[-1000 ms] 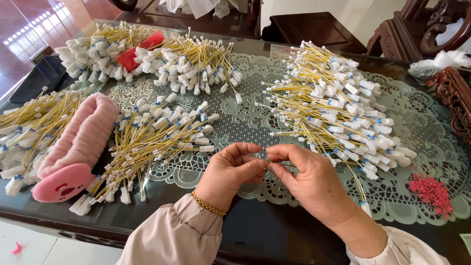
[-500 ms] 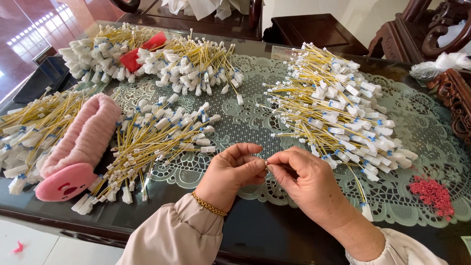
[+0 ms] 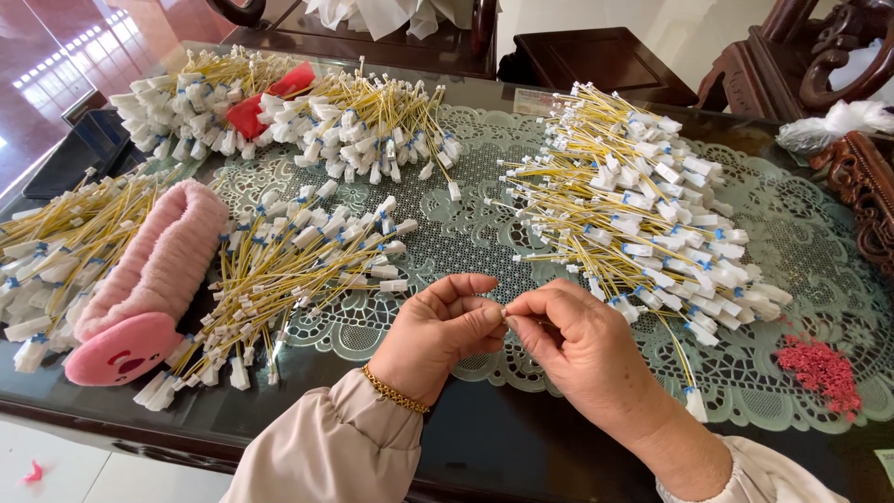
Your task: Assemble small decorative products by attaching white-tipped sticks to a central wire
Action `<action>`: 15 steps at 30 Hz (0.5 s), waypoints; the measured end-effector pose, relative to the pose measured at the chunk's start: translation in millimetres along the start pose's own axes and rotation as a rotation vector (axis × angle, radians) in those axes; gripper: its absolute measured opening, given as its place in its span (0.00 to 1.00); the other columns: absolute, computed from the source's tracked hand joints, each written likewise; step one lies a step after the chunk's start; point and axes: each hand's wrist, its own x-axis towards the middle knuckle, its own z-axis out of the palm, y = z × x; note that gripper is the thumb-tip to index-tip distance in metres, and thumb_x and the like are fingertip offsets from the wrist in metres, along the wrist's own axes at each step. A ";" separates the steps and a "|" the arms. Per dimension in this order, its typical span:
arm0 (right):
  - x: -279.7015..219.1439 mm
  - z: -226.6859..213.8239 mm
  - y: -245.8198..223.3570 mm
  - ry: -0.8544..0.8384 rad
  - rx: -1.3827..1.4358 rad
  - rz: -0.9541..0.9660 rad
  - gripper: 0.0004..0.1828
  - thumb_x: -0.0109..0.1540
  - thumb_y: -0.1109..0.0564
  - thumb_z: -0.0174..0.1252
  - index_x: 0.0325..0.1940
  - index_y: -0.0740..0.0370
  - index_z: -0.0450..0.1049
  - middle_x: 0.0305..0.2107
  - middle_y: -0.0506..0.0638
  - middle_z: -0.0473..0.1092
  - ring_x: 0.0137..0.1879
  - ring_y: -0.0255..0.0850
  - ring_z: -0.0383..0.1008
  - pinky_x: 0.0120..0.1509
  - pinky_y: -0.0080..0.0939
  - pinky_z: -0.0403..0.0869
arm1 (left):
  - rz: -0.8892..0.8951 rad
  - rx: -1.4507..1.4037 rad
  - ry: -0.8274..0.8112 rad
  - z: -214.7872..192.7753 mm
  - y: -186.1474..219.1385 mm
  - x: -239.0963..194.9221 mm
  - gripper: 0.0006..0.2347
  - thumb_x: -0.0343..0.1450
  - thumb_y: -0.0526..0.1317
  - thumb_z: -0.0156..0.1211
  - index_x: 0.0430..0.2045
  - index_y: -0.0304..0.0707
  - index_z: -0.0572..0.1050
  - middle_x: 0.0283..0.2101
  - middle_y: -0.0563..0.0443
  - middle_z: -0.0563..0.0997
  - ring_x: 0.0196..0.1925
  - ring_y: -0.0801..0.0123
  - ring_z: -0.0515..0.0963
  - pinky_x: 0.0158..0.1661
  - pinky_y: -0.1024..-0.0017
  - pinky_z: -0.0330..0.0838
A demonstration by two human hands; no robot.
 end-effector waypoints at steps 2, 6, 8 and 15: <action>0.2 0.0 1.2 -0.002 -0.014 -0.009 0.03 0.60 0.60 0.58 0.37 0.57 0.74 0.29 0.45 0.72 0.32 0.34 0.72 0.38 0.31 0.71 | 0.006 -0.001 -0.008 -0.3 -1.2 0.6 0.15 0.64 0.29 0.64 0.44 0.28 0.72 0.30 0.42 0.80 0.27 0.63 0.80 0.34 0.69 0.79; -0.9 -1.3 0.8 -0.004 0.024 0.004 0.03 0.59 0.60 0.59 0.36 0.57 0.76 0.28 0.44 0.72 0.32 0.32 0.72 0.37 0.29 0.71 | 0.004 0.016 -0.027 1.6 1.4 -1.2 0.16 0.63 0.28 0.64 0.45 0.27 0.72 0.29 0.41 0.80 0.27 0.62 0.79 0.32 0.68 0.79; -1.3 -1.5 1.4 -0.002 0.034 0.000 0.03 0.59 0.60 0.59 0.36 0.57 0.76 0.28 0.44 0.73 0.32 0.32 0.73 0.37 0.29 0.72 | 0.006 0.022 -0.035 0.4 0.5 -0.8 0.16 0.63 0.28 0.64 0.45 0.27 0.72 0.28 0.42 0.80 0.26 0.62 0.80 0.33 0.68 0.79; -2.2 1.0 10.1 -0.018 0.083 0.069 0.03 0.56 0.59 0.63 0.34 0.54 0.79 0.27 0.42 0.74 0.32 0.31 0.74 0.37 0.29 0.71 | -0.009 0.048 -0.043 0.0 1.7 -1.8 0.16 0.63 0.28 0.64 0.45 0.28 0.73 0.28 0.42 0.80 0.26 0.63 0.80 0.32 0.69 0.80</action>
